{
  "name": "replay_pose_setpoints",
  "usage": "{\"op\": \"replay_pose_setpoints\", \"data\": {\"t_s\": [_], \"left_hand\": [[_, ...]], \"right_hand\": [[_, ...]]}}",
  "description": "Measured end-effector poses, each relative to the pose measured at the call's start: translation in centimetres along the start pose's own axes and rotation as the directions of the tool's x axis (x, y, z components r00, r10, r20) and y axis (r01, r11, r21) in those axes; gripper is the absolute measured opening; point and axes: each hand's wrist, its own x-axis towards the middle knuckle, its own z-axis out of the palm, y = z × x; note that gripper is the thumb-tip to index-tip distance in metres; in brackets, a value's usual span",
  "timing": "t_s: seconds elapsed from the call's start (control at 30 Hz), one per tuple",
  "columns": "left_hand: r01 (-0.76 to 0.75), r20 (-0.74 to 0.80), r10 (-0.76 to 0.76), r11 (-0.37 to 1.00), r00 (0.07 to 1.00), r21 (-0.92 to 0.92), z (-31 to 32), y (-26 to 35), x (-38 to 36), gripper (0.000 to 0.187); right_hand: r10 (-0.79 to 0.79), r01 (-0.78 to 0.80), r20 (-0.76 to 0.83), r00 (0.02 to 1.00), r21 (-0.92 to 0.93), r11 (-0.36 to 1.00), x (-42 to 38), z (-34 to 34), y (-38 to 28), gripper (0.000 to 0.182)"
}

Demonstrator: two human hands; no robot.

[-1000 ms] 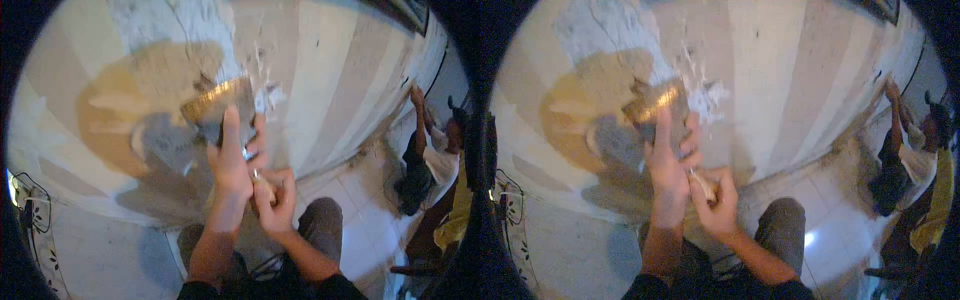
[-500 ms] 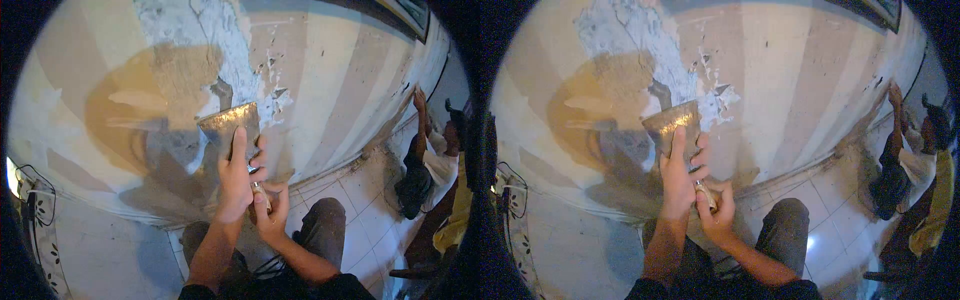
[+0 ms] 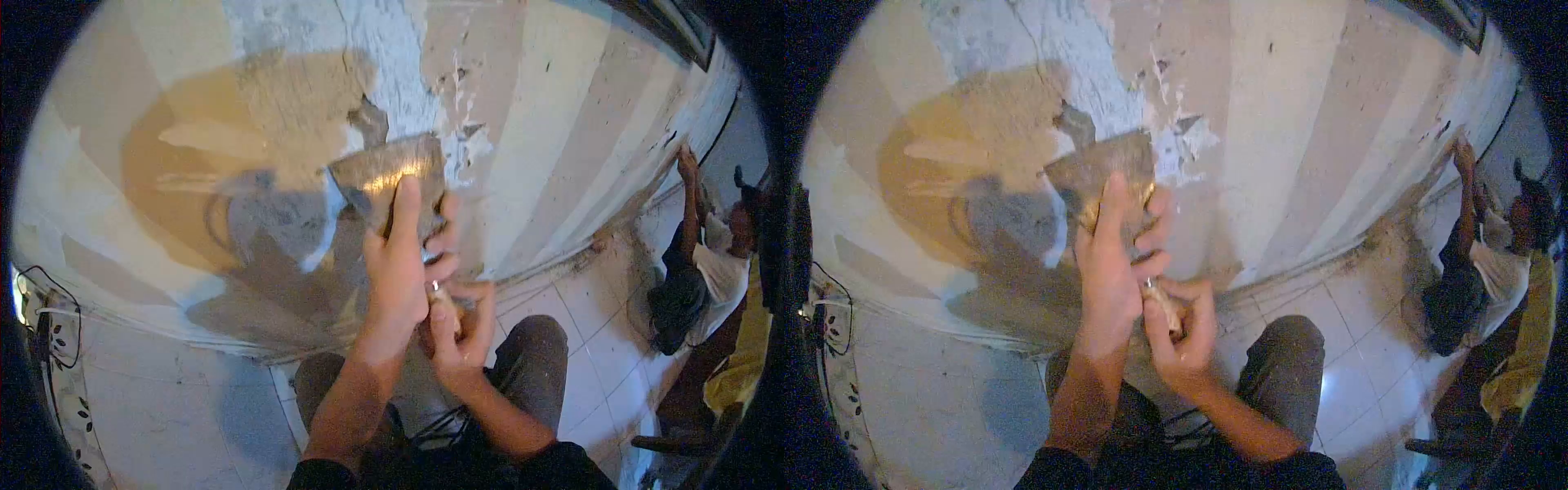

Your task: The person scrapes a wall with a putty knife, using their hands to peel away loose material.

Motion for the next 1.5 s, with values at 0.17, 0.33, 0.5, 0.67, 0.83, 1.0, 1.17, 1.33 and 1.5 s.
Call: {"op": "replay_pose_setpoints", "data": {"t_s": [0.17, 0.33, 0.5, 0.67, 0.83, 1.0, 1.17, 1.33, 1.5], "left_hand": [[-0.082, 0.056, 0.085, 0.995, 0.995, -0.050, 0.8, -0.4, 0.6, 0.027], [-0.097, 0.088, 0.103, 0.992, 0.991, -0.077, 2.0, -0.3, 1.1, 0.026], [-0.133, 0.122, 0.141, 0.988, 0.982, -0.076, 2.6, 0.5, 1.4, 0.026], [-0.139, 0.146, 0.152, 0.986, 0.977, -0.094, 3.1, 0.7, 1.5, 0.027], [-0.112, 0.064, 0.112, 0.994, 0.992, 0.004, 2.3, 0.7, 0.9, 0.027], [-0.081, 0.024, 0.080, 0.997, 0.997, 0.020, 0.4, -0.7, 0.3, 0.024], [-0.057, 0.004, 0.057, 0.998, 0.998, 0.023, 0.3, -0.6, 0.1, 0.026], [-0.055, -0.021, 0.057, 0.995, 0.998, 0.086, 0.4, -0.5, 0.0, 0.025], [-0.057, 0.001, 0.057, 0.997, 0.998, 0.061, 0.1, -0.7, 0.3, 0.024]], "right_hand": [[-0.130, 0.132, 0.035, 0.991, -0.063, 0.989, 1.3, -0.4, -1.0, 0.021], [-0.124, 0.130, 0.053, 0.991, -0.121, 0.984, 2.4, -1.3, -2.1, 0.020], [-0.145, 0.149, 0.085, 0.986, -0.051, 0.987, 3.0, -0.5, -2.9, 0.019], [-0.158, 0.163, 0.084, 0.984, -0.061, 0.985, 3.1, -0.4, -3.8, 0.018], [-0.129, 0.129, -0.004, 0.992, -0.023, 0.991, 2.0, 0.6, -1.6, 0.018], [-0.045, 0.046, -0.020, 0.999, 0.015, 0.999, 0.6, 0.0, 1.8, 0.022], [-0.185, 0.182, -0.029, 0.982, -0.087, 0.979, 0.9, 0.3, 1.8, 0.021], [-0.090, 0.089, -0.024, 0.996, -0.018, 0.996, 0.1, 0.2, 1.3, 0.024], [-0.055, 0.055, -0.012, 0.998, -0.021, 0.998, 0.3, 0.1, 0.9, 0.021]]}}
